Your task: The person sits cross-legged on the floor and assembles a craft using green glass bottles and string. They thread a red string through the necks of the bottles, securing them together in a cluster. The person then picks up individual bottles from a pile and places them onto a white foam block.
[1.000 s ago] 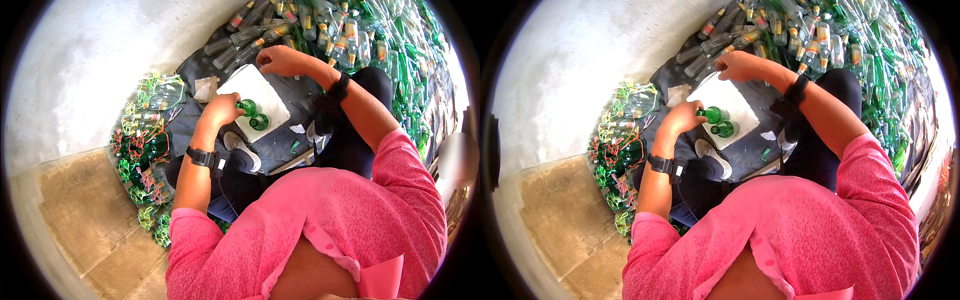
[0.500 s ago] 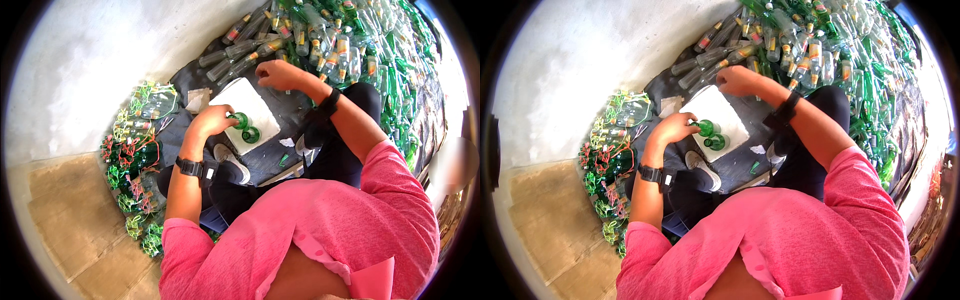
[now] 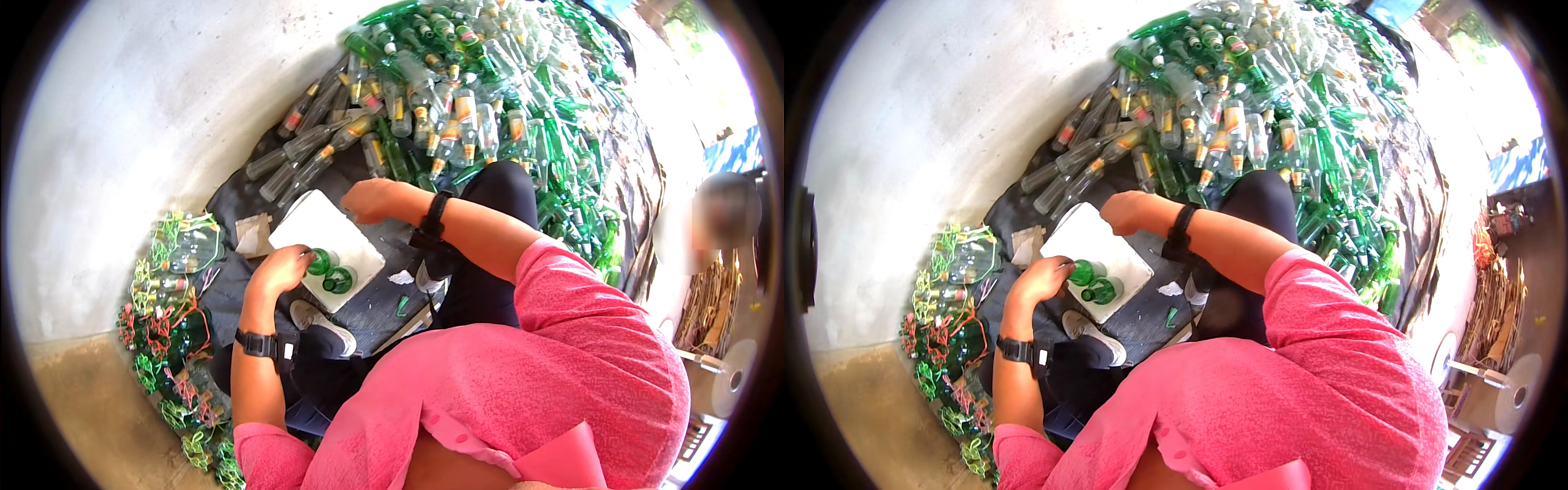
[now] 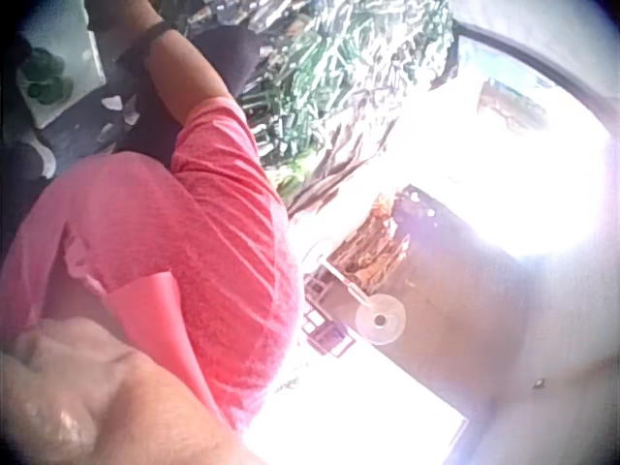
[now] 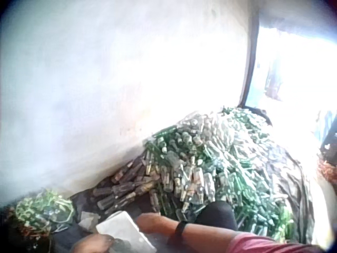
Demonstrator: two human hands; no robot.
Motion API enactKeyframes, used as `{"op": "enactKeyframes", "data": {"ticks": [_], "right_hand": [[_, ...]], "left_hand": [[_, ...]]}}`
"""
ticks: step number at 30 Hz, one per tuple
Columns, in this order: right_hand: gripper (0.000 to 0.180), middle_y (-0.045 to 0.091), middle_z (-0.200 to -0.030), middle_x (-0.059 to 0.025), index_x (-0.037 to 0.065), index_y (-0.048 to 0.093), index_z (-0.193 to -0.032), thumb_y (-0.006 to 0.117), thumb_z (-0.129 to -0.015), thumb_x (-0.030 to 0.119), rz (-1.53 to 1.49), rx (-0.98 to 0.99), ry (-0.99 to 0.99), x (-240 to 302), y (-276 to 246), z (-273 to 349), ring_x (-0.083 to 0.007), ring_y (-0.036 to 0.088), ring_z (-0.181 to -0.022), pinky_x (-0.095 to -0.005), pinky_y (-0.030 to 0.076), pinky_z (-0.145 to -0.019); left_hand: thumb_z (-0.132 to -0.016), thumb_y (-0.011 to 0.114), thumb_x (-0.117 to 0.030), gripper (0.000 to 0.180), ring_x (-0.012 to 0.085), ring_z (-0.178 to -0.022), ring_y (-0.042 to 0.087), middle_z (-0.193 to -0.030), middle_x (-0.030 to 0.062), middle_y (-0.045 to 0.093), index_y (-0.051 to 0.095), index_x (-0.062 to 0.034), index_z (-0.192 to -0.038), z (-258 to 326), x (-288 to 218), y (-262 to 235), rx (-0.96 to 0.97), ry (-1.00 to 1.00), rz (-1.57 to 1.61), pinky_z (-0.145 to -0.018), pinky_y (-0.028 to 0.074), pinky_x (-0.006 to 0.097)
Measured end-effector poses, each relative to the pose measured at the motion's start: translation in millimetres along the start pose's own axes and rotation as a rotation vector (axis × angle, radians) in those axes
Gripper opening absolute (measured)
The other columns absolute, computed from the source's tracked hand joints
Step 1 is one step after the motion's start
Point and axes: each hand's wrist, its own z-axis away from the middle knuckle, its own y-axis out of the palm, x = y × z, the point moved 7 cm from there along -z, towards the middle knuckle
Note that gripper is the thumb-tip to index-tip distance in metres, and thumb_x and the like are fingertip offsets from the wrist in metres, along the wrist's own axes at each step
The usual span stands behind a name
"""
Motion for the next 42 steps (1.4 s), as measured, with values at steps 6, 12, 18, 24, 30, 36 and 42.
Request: {"op": "enactKeyframes", "data": {"ticks": [6, 12, 18, 24, 30, 36, 42], "right_hand": [[0.026, 0.076, -0.102, -0.0211, 0.001, 0.077, -0.101, 0.066, -0.082, 0.015, 0.005, 0.083, 0.069, 7, -9, 6, -0.0423, 0.073, -0.102, -0.0502, 0.058, -0.083], [0.028, 0.074, -0.111, -0.0172, 0.006, 0.072, -0.109, 0.067, -0.087, 0.022, 0.041, 0.167, 0.094, 0, -6, 6, -0.0415, 0.069, -0.111, -0.0519, 0.056, -0.091], [0.031, 0.074, -0.112, -0.0181, 0.005, 0.072, -0.110, 0.068, -0.086, 0.023, 0.044, 0.160, 0.087, -15, 11, -3, -0.0411, 0.069, -0.112, -0.0523, 0.056, -0.091], [0.032, 0.074, -0.108, -0.0206, 0.004, 0.072, -0.108, 0.068, -0.085, 0.026, 0.086, 0.191, 0.061, -30, 28, -9, -0.0434, 0.069, -0.107, -0.0524, 0.056, -0.090], [0.033, 0.075, -0.105, -0.0207, 0.003, 0.076, -0.108, 0.070, -0.083, 0.024, 0.082, 0.150, 0.038, -33, 30, -5, -0.0426, 0.071, -0.106, -0.0516, 0.056, -0.088], [0.031, 0.076, -0.092, -0.0161, 0.001, 0.074, -0.105, 0.070, -0.086, 0.025, -0.222, 0.172, 0.092, -38, 33, -3, -0.0332, 0.073, -0.083, -0.0429, 0.056, -0.074], [0.021, 0.072, -0.081, -0.0087, 0.004, 0.075, -0.098, 0.068, -0.089, 0.021, -0.824, -0.033, 0.451, -100, 67, -25, -0.0185, 0.065, -0.064, -0.0343, 0.048, -0.051]], "left_hand": [[-0.103, 0.055, -0.025, 0.031, 0.0467, -0.104, 0.067, -0.107, 0.0255, 0.072, 0.075, -0.0025, -0.111, 4, -14, -2, -0.072, 0.169, -0.230, -0.091, 0.053, 0.053], [-0.102, 0.058, -0.023, 0.029, 0.0455, -0.105, 0.068, -0.109, 0.0252, 0.072, 0.076, -0.0045, -0.113, 4, -13, -1, -0.103, 0.173, -0.280, -0.092, 0.053, 0.052], [-0.100, 0.060, -0.024, 0.030, 0.0446, -0.106, 0.069, -0.112, 0.0246, 0.073, 0.076, -0.0045, -0.117, 3, -14, 0, -0.148, 0.234, -0.274, -0.094, 0.053, 0.052], [-0.100, 0.063, -0.032, 0.036, 0.0443, -0.109, 0.069, -0.114, 0.0242, 0.073, 0.074, -0.0069, -0.124, -3, -3, -5, -0.161, 0.217, -0.299, -0.094, 0.055, 0.049], [-0.102, 0.058, -0.024, 0.033, 0.0425, -0.115, 0.067, -0.120, 0.0246, 0.072, 0.072, -0.0046, -0.125, -5, 13, -37, -0.267, 0.151, -0.270, -0.099, 0.053, 0.051], [-0.100, 0.061, -0.023, 0.032, 0.0413, -0.115, 0.068, -0.119, 0.0234, 0.073, 0.073, -0.0059, -0.125, 6, 22, -57, -0.392, 0.100, -0.270, -0.100, 0.053, 0.050], [-0.097, 0.063, -0.022, 0.032, 0.0414, -0.113, 0.068, -0.118, 0.0237, 0.073, 0.073, -0.0043, -0.122, 3, 27, -72, -0.395, 0.110, -0.205, -0.097, 0.054, 0.049]]}}
